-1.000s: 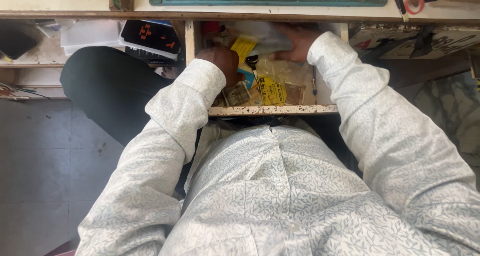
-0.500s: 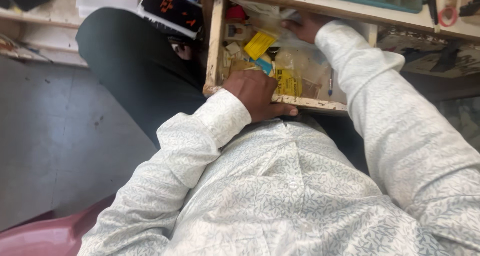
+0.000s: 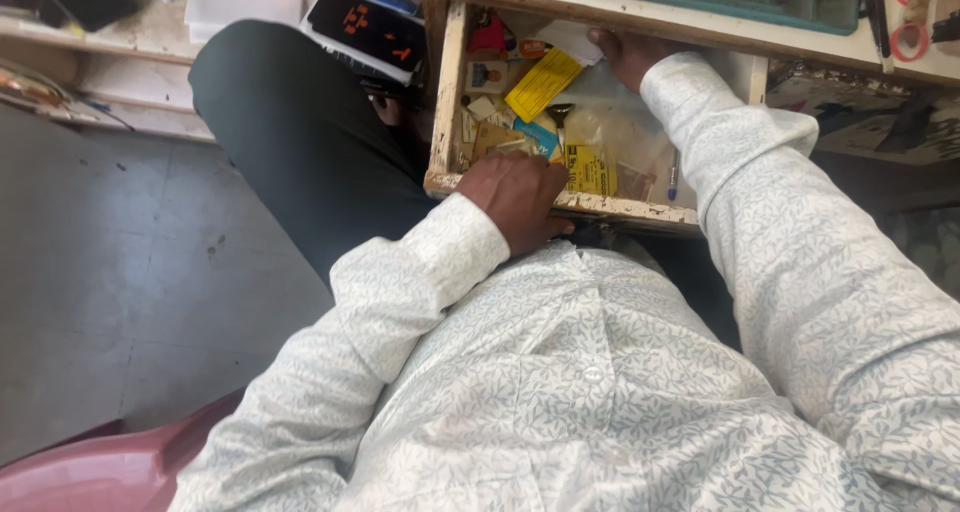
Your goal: The person uses a metal prying tool to open a black smartphone case, then removes the back cover to expose the internal components. They handle the phone and its parts on a cluttered workbench, placing the back cover aside and briefly opening a drawer.
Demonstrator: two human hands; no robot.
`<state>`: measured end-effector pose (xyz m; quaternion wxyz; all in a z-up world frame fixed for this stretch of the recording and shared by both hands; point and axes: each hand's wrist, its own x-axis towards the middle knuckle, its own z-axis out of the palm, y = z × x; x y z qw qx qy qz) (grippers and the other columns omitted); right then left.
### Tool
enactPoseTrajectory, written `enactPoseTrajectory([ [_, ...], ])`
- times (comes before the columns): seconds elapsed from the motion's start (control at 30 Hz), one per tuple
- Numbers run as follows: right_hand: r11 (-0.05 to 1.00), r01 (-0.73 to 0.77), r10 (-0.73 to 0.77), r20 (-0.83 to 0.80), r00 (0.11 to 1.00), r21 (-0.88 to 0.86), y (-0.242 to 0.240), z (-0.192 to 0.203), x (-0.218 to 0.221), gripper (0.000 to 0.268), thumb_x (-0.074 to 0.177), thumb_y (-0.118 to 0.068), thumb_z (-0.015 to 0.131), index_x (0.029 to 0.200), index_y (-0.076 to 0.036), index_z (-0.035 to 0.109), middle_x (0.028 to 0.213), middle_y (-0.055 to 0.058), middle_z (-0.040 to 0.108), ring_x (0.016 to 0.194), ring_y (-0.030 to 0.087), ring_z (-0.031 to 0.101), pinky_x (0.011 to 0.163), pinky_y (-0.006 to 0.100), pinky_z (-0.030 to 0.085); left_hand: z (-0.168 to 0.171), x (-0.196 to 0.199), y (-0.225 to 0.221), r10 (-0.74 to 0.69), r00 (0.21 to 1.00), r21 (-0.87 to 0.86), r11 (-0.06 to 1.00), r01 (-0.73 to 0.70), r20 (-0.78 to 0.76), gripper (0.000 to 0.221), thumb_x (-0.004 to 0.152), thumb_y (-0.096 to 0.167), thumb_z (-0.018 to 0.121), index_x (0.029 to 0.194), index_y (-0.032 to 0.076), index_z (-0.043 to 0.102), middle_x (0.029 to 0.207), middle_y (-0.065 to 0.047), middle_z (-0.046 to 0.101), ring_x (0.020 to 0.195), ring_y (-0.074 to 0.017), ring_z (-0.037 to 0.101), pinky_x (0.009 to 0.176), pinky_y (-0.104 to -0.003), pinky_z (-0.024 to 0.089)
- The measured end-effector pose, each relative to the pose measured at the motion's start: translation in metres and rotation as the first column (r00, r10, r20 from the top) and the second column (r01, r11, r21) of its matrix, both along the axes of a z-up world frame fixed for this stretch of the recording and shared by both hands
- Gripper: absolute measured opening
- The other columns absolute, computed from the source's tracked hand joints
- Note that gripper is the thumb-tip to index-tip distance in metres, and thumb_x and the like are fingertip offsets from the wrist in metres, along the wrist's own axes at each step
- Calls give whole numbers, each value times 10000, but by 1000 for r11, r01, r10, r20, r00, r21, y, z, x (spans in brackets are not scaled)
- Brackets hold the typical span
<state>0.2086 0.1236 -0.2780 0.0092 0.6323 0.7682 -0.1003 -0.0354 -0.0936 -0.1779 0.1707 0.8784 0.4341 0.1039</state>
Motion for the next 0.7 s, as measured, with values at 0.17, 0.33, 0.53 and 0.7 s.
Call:
enactPoseTrajectory([
  [0.17, 986, 35, -12, 141, 990, -165, -33, 38, -9, 910, 965, -771, 366, 1594, -118, 290, 1575, 256, 368, 1426, 415, 388, 1158, 524, 325, 13, -5, -3, 4, 998, 29, 1000, -6, 58, 366, 864, 405, 777, 936, 72, 645, 883, -136, 702, 876, -333, 693, 733, -488, 558],
  [0.33, 920, -382, 379, -52, 924, -90, -106, 110, 16, 819, 931, -697, 413, 1553, -170, 343, 1664, 163, 383, 1412, 426, 436, 1023, 549, 357, 28, -3, 12, -56, 998, -43, 998, 56, 14, 299, 911, 378, 734, 943, 93, 647, 893, -85, 696, 876, -282, 692, 737, -462, 566],
  [0.53, 976, -215, 195, -319, 927, -28, -129, 174, 48, 579, 875, -542, 640, 1353, -219, 679, 1119, 60, 784, 768, 250, 748, 779, 422, 600, 33, 2, 46, -125, 991, 87, 988, 128, -42, 434, 815, 366, 770, 1180, 145, 688, 1320, -82, 606, 1304, -327, 478, 1083, -516, 365],
  [0.7, 955, 28, 81, -350, 933, 294, -95, 196, 78, 305, 971, -367, 758, 1139, -114, 786, 928, 78, 780, 642, 201, 714, 584, 366, 546, 16, 10, 88, 72, 997, 275, 960, -61, -33, 799, 756, 492, 822, 1467, 267, 537, 1657, -55, 246, 1543, -352, 155, 1258, -605, 85],
])
